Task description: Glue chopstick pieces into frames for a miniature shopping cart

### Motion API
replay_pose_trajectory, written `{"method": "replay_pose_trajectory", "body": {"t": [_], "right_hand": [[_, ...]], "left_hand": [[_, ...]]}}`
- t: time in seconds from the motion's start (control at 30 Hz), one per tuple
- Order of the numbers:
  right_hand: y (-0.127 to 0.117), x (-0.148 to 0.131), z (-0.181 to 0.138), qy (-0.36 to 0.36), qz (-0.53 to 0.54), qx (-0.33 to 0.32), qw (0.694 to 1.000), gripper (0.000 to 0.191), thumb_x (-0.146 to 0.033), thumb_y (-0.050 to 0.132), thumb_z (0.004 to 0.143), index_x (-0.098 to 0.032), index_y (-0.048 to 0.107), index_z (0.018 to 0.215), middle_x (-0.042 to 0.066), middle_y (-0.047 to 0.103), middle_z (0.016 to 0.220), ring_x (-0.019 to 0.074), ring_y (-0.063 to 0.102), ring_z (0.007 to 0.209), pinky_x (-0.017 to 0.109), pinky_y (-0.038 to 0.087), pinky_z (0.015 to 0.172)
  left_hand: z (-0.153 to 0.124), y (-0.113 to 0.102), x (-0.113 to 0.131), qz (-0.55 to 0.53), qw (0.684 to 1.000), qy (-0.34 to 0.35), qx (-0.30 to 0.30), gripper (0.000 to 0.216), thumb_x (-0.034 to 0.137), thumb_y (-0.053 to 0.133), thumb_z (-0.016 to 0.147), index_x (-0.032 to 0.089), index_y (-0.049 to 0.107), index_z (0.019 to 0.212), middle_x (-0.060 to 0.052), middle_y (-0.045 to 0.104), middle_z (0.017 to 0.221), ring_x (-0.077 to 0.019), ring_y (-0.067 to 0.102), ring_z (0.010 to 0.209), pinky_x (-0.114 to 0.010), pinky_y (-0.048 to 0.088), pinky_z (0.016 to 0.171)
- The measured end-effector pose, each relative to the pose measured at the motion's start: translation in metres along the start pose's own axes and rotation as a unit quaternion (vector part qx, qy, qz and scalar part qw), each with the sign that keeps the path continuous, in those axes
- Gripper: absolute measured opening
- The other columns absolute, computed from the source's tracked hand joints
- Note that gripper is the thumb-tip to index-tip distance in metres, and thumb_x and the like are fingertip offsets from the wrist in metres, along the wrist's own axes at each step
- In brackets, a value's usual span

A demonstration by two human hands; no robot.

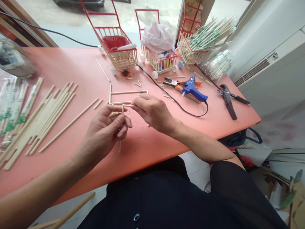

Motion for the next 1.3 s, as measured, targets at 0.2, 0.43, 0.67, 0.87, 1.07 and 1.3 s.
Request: {"method": "replay_pose_trajectory", "body": {"t": [0.2,0.43,0.67,0.87,1.07,1.3], "right_hand": [[0.0014,0.0026,-0.0006,0.01,-0.001,-0.008,1.0,0.029,-0.031,0.057,0.117,-0.02,0.071,0.094,0.002,0.068,0.09,0.0152,0.057,0.079,0.028,0.047,0.078],[-0.0011,0.0001,-0.0007,0.001,-0.002,0.0,1.0,0.027,-0.029,0.058,0.117,-0.02,0.071,0.094,0.002,0.068,0.09,0.0154,0.059,0.081,0.028,0.048,0.079],[-0.0004,-0.0005,-0.0006,0.001,-0.004,0.002,1.0,0.028,-0.028,0.058,0.117,-0.02,0.071,0.094,0.002,0.068,0.09,0.0154,0.057,0.08,0.028,0.047,0.079],[0.0,-0.0006,-0.0012,0.001,-0.021,0.004,1.0,0.029,-0.029,0.058,0.117,-0.019,0.073,0.094,0.003,0.07,0.091,0.0151,0.059,0.08,0.028,0.048,0.08],[0.0009,-0.0011,-0.002,-0.001,-0.028,0.006,1.0,0.029,-0.029,0.059,0.117,-0.019,0.073,0.094,0.002,0.069,0.089,0.0141,0.058,0.078,0.026,0.047,0.078],[-0.0008,-0.0023,-0.0023,-0.007,-0.024,0.015,1.0,0.028,-0.027,0.06,0.116,-0.018,0.073,0.093,0.002,0.069,0.088,0.0139,0.057,0.078,0.026,0.046,0.078]], "left_hand": [[-0.0002,-0.0003,-0.0017,0.002,1.0,-0.005,-0.003,0.02,0.024,0.08,0.096,0.023,0.062,0.106,0.001,0.071,0.077,-0.0059,0.048,0.046,-0.019,0.036,0.047],[0.0003,-0.0012,-0.0029,-0.003,1.0,-0.007,-0.003,0.021,0.023,0.079,0.095,0.024,0.06,0.104,0.002,0.071,0.077,-0.0063,0.048,0.045,-0.019,0.036,0.046],[-0.0001,0.0002,-0.0029,-0.008,1.0,-0.009,-0.003,0.023,0.022,0.08,0.094,0.025,0.058,0.103,0.003,0.069,0.076,-0.0063,0.047,0.044,-0.019,0.036,0.046],[-0.0003,0.0011,-0.0026,-0.008,1.0,-0.007,-0.003,0.022,0.021,0.079,0.094,0.024,0.059,0.103,0.003,0.069,0.076,-0.0061,0.048,0.045,-0.018,0.038,0.046],[0.0005,0.0013,-0.0044,-0.015,1.0,-0.001,-0.005,0.023,0.021,0.079,0.094,0.023,0.058,0.104,0.003,0.07,0.076,-0.0055,0.048,0.044,-0.017,0.038,0.045],[0.0021,0.0016,-0.0049,-0.023,1.0,0.0,-0.016,0.026,0.024,0.081,0.093,0.023,0.058,0.104,0.003,0.071,0.075,-0.0053,0.048,0.044,-0.016,0.039,0.045]]}}
Point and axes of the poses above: each hand's wrist, its own z-axis towards the middle knuckle, its own y-axis out of the palm, x = y × z, the point moved 9 cm from there along z, towards the middle knuckle
